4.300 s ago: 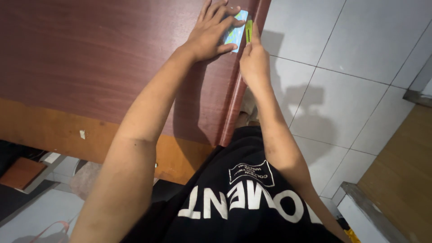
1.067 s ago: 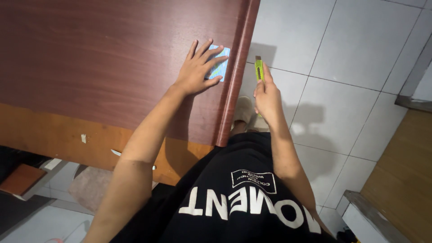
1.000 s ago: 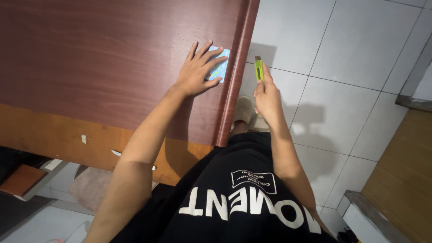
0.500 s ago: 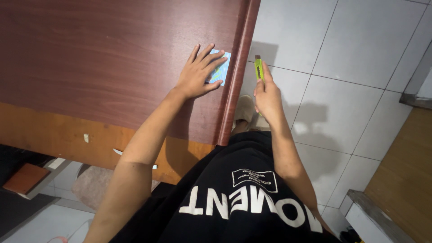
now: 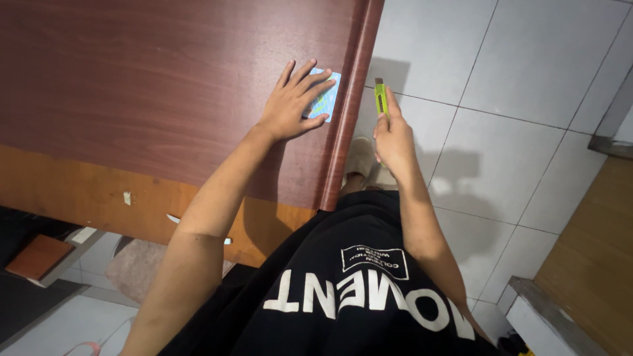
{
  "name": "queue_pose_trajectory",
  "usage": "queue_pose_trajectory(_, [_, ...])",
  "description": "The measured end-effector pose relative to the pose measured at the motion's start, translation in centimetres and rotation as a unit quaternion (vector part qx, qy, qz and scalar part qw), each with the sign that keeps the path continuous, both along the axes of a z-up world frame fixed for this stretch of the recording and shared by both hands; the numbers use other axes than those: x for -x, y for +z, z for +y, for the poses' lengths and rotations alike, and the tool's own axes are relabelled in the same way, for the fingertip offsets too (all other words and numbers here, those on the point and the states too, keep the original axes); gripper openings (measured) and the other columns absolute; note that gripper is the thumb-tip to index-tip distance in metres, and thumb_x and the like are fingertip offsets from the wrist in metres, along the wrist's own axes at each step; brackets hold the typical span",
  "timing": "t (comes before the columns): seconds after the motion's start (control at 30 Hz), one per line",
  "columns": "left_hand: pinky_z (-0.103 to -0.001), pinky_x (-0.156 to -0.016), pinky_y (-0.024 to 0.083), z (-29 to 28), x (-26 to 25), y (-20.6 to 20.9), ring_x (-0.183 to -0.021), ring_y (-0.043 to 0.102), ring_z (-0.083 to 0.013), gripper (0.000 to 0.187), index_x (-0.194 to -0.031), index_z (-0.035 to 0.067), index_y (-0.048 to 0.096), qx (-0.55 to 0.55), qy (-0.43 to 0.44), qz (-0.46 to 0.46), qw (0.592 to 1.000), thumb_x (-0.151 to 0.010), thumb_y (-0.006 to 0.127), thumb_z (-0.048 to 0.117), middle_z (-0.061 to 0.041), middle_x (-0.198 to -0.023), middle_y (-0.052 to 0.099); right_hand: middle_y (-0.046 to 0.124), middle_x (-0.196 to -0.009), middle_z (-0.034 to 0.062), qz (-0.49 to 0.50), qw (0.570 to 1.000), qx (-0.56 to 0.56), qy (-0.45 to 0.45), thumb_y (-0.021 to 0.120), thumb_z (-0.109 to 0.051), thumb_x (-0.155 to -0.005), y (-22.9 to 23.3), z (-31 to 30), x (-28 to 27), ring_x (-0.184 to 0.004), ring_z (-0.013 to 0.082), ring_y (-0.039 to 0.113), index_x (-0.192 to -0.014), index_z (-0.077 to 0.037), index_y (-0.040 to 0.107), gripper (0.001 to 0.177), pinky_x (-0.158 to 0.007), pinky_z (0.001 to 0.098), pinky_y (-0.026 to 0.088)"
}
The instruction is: Applying adhesive contact paper to a table and trimming the edges with a knife.
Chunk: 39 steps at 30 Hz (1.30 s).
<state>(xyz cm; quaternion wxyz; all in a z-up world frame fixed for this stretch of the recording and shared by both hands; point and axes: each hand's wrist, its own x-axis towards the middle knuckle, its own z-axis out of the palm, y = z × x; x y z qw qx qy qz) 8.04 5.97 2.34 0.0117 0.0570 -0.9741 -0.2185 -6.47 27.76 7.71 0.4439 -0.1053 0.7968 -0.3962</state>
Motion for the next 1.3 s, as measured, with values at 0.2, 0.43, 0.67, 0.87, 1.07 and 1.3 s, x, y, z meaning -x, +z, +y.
queue_pose_trajectory(0.2, [-0.057,-0.128,0.011,0.0,0.0,0.1,-0.155,0.026,-0.0313,0.070,-0.152,0.018,0.054,0.001,0.003,-0.004,1.000,-0.090,0.072,0.046,-0.005,-0.160,0.045,0.053,-0.065,0.0013,0.002,1.000,-0.001,0.001,0.040,-0.016,-0.109,-0.2,0.2,-0.2,-0.040,0.0111,0.046,-0.163,-0.030,0.029,0.057,-0.038,0.0326,0.043])
queue_pose_trajectory(0.43, [-0.057,-0.129,0.012,0.0,-0.1,0.1,-0.156,0.027,-0.0307,0.070,-0.152,0.017,0.054,0.002,0.004,0.004,1.000,-0.090,0.073,0.046,-0.005,-0.161,0.046,0.054,-0.066,0.0013,0.002,1.000,0.003,-0.002,0.042,-0.016,-0.108,-0.7,0.4,-0.5,-0.040,0.0108,0.045,-0.163,-0.030,0.029,0.058,-0.038,0.0329,0.042])
queue_pose_trajectory(0.67, [-0.057,-0.129,0.012,-0.1,0.0,0.2,-0.155,0.028,-0.0304,0.070,-0.149,0.017,0.056,-0.014,0.007,0.010,1.000,-0.088,0.076,0.043,-0.004,-0.158,0.048,0.054,-0.066,0.0017,0.001,1.000,-0.005,0.004,0.040,-0.015,-0.108,-0.5,0.4,-1.3,-0.041,0.0114,0.045,-0.163,-0.029,0.028,0.058,-0.040,0.0330,0.044])
queue_pose_trajectory(0.87, [-0.059,-0.128,0.014,-0.2,0.0,-0.5,-0.154,0.028,-0.0315,0.069,-0.148,0.017,0.056,-0.014,0.000,0.008,1.000,-0.089,0.078,0.044,-0.004,-0.157,0.048,0.054,-0.065,0.0026,0.008,1.000,0.005,0.013,0.040,-0.015,-0.108,-0.3,1.0,-2.2,-0.041,0.0127,0.047,-0.162,-0.028,0.029,0.057,-0.040,0.0334,0.044])
queue_pose_trajectory(1.07, [-0.062,-0.125,0.014,0.2,0.0,-1.7,-0.155,0.026,-0.0319,0.073,-0.151,0.017,0.053,0.026,0.003,-0.016,1.000,-0.088,0.077,0.046,-0.004,-0.160,0.045,0.054,-0.066,0.0027,-0.004,1.000,0.029,-0.008,0.041,-0.016,-0.107,-0.9,3.8,-2.8,-0.041,0.0130,0.046,-0.162,-0.030,0.031,0.058,-0.039,0.0345,0.043])
queue_pose_trajectory(1.3, [-0.064,-0.125,0.009,0.2,-0.2,-1.7,-0.157,0.019,-0.0349,0.068,-0.151,0.017,0.050,-0.020,0.005,-0.022,1.000,-0.092,0.073,0.043,-0.007,-0.162,0.040,0.053,-0.066,0.0044,-0.023,0.996,0.057,-0.072,0.042,-0.013,-0.103,-2.8,10.6,-4.1,-0.038,0.0142,0.046,-0.161,-0.027,0.031,0.061,-0.037,0.0330,0.042])
